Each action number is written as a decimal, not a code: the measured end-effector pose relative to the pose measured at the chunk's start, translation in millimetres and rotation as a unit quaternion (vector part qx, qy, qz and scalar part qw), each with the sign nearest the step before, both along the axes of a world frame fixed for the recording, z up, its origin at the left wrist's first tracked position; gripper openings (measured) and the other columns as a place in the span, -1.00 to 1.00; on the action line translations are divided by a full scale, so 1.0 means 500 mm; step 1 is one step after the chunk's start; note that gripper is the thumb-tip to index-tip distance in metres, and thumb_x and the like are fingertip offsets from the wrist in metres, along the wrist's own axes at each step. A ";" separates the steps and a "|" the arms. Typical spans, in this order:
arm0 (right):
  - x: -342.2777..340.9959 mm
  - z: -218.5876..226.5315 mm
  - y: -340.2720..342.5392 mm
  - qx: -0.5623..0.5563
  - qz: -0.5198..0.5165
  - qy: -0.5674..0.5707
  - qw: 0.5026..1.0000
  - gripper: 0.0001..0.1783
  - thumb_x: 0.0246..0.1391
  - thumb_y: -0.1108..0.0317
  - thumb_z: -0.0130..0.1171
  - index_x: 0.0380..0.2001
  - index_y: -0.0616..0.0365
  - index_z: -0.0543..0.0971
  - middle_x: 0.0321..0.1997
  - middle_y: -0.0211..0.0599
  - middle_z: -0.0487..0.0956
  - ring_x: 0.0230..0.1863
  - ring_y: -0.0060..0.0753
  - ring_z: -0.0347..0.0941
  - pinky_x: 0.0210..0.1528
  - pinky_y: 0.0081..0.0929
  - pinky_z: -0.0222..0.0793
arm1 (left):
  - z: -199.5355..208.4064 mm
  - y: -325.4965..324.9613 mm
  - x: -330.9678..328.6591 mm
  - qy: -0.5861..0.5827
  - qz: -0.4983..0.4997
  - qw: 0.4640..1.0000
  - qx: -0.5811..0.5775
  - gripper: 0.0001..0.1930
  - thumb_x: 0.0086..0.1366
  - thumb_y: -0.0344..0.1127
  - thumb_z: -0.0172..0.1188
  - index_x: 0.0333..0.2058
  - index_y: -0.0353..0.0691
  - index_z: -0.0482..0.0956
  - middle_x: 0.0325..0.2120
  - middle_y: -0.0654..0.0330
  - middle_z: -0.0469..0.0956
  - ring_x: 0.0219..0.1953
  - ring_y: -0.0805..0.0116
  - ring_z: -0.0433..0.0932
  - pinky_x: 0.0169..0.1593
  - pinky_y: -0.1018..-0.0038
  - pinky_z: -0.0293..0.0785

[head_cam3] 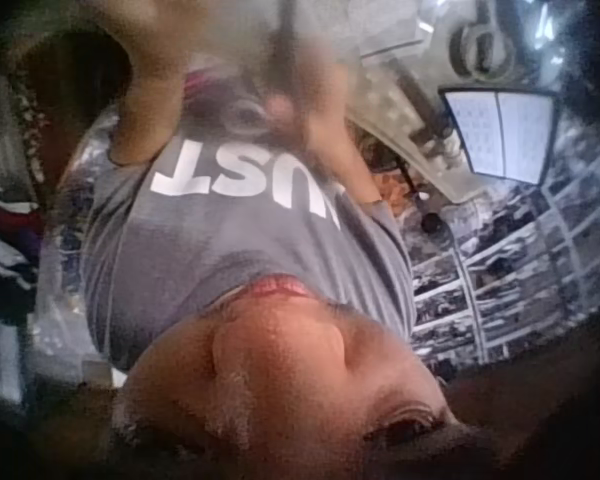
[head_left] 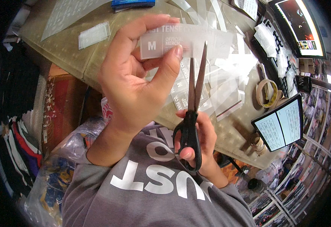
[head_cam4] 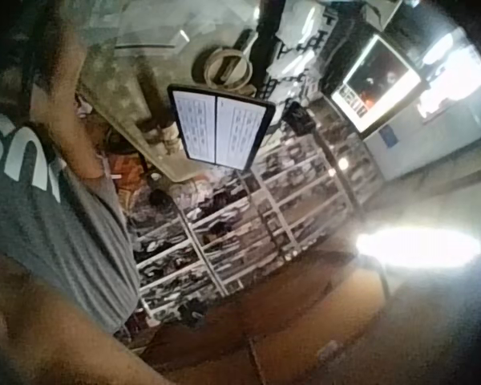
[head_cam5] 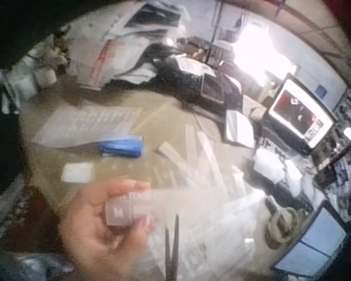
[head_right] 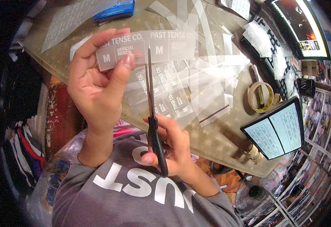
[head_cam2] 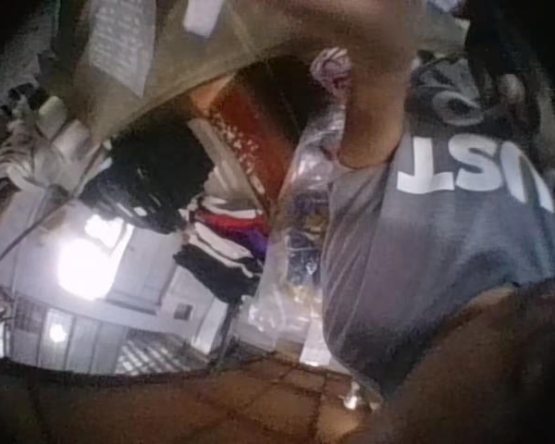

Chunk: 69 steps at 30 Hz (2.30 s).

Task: The person uses scissors to cut individual labels from a transparent sheet. They repeatedly pick up the sheet, cut out one label at a time, and place the cut pieces on the table. The process continues throughout the clip with consistent hand movements and tool use.

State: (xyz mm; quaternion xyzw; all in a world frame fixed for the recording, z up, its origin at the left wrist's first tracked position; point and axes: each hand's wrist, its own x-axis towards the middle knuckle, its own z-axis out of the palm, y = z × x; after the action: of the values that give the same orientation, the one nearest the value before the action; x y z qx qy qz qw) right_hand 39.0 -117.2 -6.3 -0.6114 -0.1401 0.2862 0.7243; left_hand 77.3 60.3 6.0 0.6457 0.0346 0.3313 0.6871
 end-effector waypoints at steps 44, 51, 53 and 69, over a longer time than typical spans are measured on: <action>0.011 0.001 0.022 -0.055 -0.055 0.048 0.996 -0.21 -0.12 0.02 0.41 0.02 0.37 0.35 -0.60 -0.51 0.40 -0.61 -0.72 0.34 -0.59 -0.76 0.14 | -0.034 0.094 -0.035 0.075 -0.058 0.992 -0.088 -0.71 0.18 -0.59 0.14 -0.10 -0.33 0.39 -0.32 0.22 0.52 -0.30 0.57 0.51 -0.24 0.63 0.48; 0.007 0.010 0.027 -0.023 -0.035 0.056 0.998 -0.11 -0.16 -0.14 0.38 0.01 0.37 0.31 -0.57 -0.46 0.42 -0.57 -0.68 0.34 -0.54 -0.71 0.17 | 0.024 0.048 -0.032 0.107 -0.046 0.986 -0.123 -0.79 0.21 -0.58 0.11 -0.16 -0.34 0.43 -0.37 0.24 0.49 -0.36 0.60 0.48 -0.29 0.64 0.47; 0.007 0.015 0.034 -0.020 -0.017 0.063 0.998 -0.13 -0.14 -0.13 0.37 0.01 0.37 0.30 -0.59 -0.46 0.41 -0.57 -0.69 0.30 -0.54 -0.72 0.13 | 0.024 0.031 -0.027 0.080 -0.006 0.990 -0.113 -0.80 0.22 -0.57 0.11 -0.16 -0.33 0.44 -0.37 0.25 0.48 -0.35 0.59 0.47 -0.30 0.64 0.47; 0.017 0.016 0.037 -0.045 -0.006 -0.014 0.999 -0.15 -0.14 -0.13 0.36 -0.02 0.37 0.32 -0.67 -0.45 0.38 -0.62 -0.68 0.29 -0.59 -0.71 0.12 | 0.012 0.017 -0.030 0.071 -0.062 0.994 -0.047 -0.67 0.13 -0.65 0.17 -0.09 -0.40 0.40 -0.21 0.18 0.44 -0.16 0.51 0.45 -0.10 0.61 0.45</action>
State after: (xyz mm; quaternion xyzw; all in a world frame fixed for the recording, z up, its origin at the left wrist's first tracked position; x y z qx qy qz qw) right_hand 47.6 -98.9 1.8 -0.6482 -0.1334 0.2798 0.6955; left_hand 62.5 69.0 12.0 0.6355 0.0590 0.2390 0.7318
